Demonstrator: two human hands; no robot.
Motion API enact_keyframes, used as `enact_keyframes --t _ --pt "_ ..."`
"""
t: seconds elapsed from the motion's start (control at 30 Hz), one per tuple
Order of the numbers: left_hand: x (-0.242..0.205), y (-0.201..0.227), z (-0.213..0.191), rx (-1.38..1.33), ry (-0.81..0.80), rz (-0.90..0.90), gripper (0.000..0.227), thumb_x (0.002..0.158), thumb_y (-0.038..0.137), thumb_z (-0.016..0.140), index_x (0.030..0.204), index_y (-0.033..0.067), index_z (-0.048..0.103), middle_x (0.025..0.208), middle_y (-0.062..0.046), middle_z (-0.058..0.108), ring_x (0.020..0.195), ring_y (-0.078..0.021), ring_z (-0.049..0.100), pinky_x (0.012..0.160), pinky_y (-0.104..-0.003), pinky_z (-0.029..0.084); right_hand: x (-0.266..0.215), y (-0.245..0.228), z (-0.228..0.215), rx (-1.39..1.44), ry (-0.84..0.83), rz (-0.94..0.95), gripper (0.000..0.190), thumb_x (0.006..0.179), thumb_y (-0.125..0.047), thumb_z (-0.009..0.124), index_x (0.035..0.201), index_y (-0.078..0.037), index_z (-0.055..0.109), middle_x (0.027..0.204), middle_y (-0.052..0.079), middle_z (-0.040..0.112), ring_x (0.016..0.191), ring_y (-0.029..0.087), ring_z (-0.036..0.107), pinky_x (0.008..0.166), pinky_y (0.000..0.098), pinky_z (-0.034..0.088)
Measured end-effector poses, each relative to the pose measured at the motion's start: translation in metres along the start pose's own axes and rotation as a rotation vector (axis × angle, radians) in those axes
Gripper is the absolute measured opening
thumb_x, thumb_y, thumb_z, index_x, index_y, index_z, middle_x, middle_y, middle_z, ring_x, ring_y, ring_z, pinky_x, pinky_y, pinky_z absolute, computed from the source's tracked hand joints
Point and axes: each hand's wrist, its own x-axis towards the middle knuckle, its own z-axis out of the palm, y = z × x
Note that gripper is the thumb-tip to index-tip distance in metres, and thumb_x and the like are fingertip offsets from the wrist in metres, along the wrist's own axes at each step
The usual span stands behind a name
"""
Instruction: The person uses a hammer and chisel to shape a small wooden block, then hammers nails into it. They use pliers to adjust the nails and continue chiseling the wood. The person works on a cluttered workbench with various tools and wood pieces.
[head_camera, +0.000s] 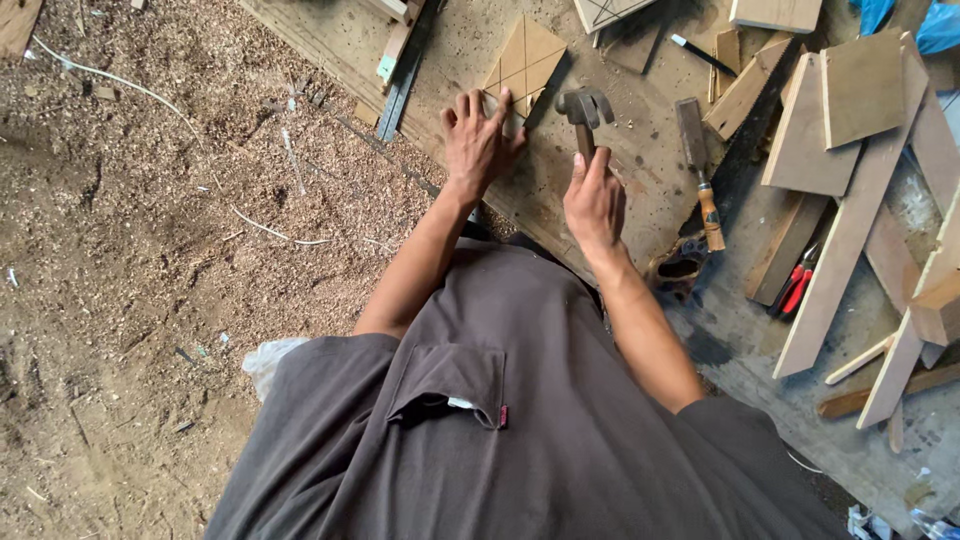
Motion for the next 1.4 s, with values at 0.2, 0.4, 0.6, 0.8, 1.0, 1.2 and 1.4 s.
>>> enact_keyframes --t 0.2,0.4,0.6,0.8,1.0,1.2,1.4 --pt "-0.003 0.004 -0.002 0.027 0.062 0.016 0.073 0.084 0.060 0.070 0.143 0.0202 0.055 0.124 -0.017 0.053 0.119 -0.0331 0.046 0.092 -0.055 0.036 0.015 0.019 0.023 -0.011 -0.039 0.033 0.042 0.112 -0.033 0.044 0.132 0.003 0.049 0.058 0.015 0.061 0.042 0.031 0.061 0.031 0.0423 0.043" --pt "0.000 0.003 0.003 0.043 -0.017 -0.022 0.069 0.090 0.057 0.068 0.146 0.0210 0.054 0.129 -0.018 0.052 0.120 -0.0322 0.046 0.093 -0.054 0.036 0.009 0.030 0.024 -0.016 0.081 -0.131 0.041 0.116 -0.034 0.044 0.129 0.004 0.054 0.056 0.007 0.056 0.042 0.018 0.056 0.033 0.0353 0.037" --pt "0.000 0.002 0.007 0.103 0.089 0.018 0.070 0.089 0.061 0.064 0.147 0.0233 0.052 0.128 -0.017 0.052 0.119 -0.0318 0.046 0.093 -0.054 0.035 0.015 0.028 0.026 0.023 -0.118 -0.001 0.042 0.116 -0.034 0.038 0.127 0.004 0.052 0.055 0.004 0.054 0.035 0.015 0.048 0.028 0.0310 0.034" --pt "-0.002 0.009 -0.005 0.034 -0.008 -0.058 0.073 0.087 0.063 0.065 0.147 0.0231 0.052 0.148 -0.017 0.043 0.137 -0.0361 0.037 0.109 -0.065 0.024 0.008 0.033 0.025 -0.063 0.113 -0.020 0.036 0.114 -0.033 0.053 0.132 -0.001 0.052 0.071 0.012 0.061 0.056 0.030 0.061 0.045 0.0433 0.046" --pt "0.030 0.021 0.010 -0.140 0.177 0.003 0.060 0.097 0.054 0.063 0.145 0.0172 0.060 0.158 -0.026 0.031 0.139 -0.0416 0.039 0.115 -0.063 0.024 0.009 0.050 0.022 -0.081 0.243 -0.034 0.040 0.103 -0.018 0.067 0.133 0.003 0.051 0.110 0.028 0.059 0.098 0.045 0.060 0.081 0.0527 0.048" --pt "0.045 0.021 0.019 -0.184 -0.063 -0.044 0.049 0.099 0.045 0.065 0.142 0.0213 0.058 0.160 -0.022 0.038 0.143 -0.0384 0.042 0.121 -0.047 0.035 0.016 0.060 0.010 -0.111 0.328 -0.167 0.033 0.100 -0.011 0.068 0.127 0.002 0.055 0.120 0.029 0.055 0.108 0.039 0.060 0.088 0.0484 0.049" --pt "0.027 -0.001 0.008 -0.284 -0.278 0.122 0.082 0.092 0.051 0.063 0.154 0.0046 0.037 0.165 -0.022 0.027 0.150 -0.0387 0.030 0.122 -0.043 0.032 0.053 0.028 0.022 0.164 0.164 -0.231 0.021 0.098 -0.014 0.074 0.113 0.001 0.073 0.096 0.019 0.072 0.084 0.030 0.070 0.074 0.0403 0.056"
